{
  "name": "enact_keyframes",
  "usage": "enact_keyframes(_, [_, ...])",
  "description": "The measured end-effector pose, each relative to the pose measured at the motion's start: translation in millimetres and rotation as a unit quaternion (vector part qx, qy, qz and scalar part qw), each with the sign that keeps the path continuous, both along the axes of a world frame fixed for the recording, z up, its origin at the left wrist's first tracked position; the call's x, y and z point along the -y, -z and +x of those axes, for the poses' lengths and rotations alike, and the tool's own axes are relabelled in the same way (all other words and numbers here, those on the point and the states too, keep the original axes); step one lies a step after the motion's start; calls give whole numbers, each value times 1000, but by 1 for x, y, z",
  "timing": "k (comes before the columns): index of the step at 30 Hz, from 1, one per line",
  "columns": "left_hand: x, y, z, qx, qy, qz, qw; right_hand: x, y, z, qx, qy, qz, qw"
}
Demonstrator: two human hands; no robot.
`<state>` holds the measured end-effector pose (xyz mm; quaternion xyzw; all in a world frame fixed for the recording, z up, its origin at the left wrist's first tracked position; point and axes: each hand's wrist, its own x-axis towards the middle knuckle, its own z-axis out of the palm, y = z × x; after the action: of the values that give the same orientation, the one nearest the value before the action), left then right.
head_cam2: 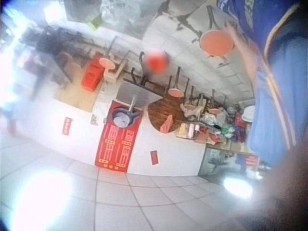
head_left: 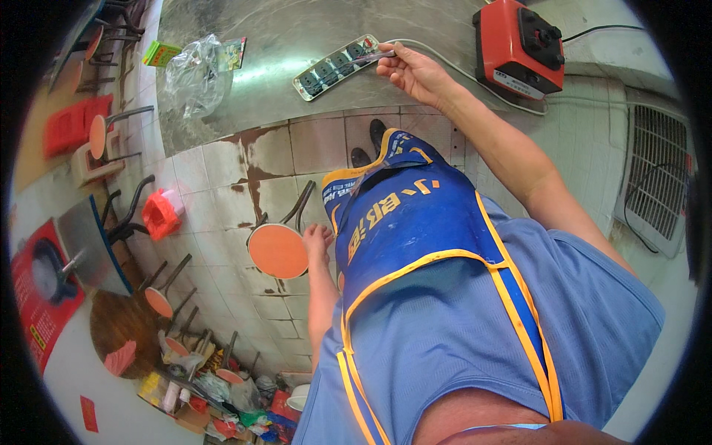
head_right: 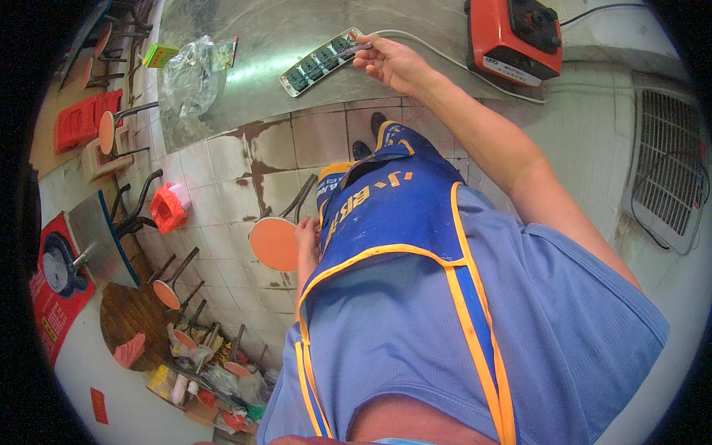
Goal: The person disassembles a power strip, adjusts internal wiring with a screwdriver, tests it by plugging it into a wall socket, then reassembles the casing and secures it with screws.
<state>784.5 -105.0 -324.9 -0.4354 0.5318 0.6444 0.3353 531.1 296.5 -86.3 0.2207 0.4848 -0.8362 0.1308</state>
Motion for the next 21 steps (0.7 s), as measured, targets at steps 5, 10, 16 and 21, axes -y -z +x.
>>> enact_keyframes(5, [3, 2, 1, 12, 14, -6, 1000, -6, 10, -4, 0, 2, -30, 1000])
enact_keyframes(10, [-2, -2, -6, 24, 39, -22, 999, -10, 9, -4, -1, 4, -28, 1000])
enact_keyframes(16, [-7, -6, -11, 20, 29, -9, 999, -12, 12, -4, -13, 1, -5, 1000])
enact_keyframes(21, [-8, -5, -11, 23, 19, -12, 999, -15, 7, -1, -15, -9, 7, 1000])
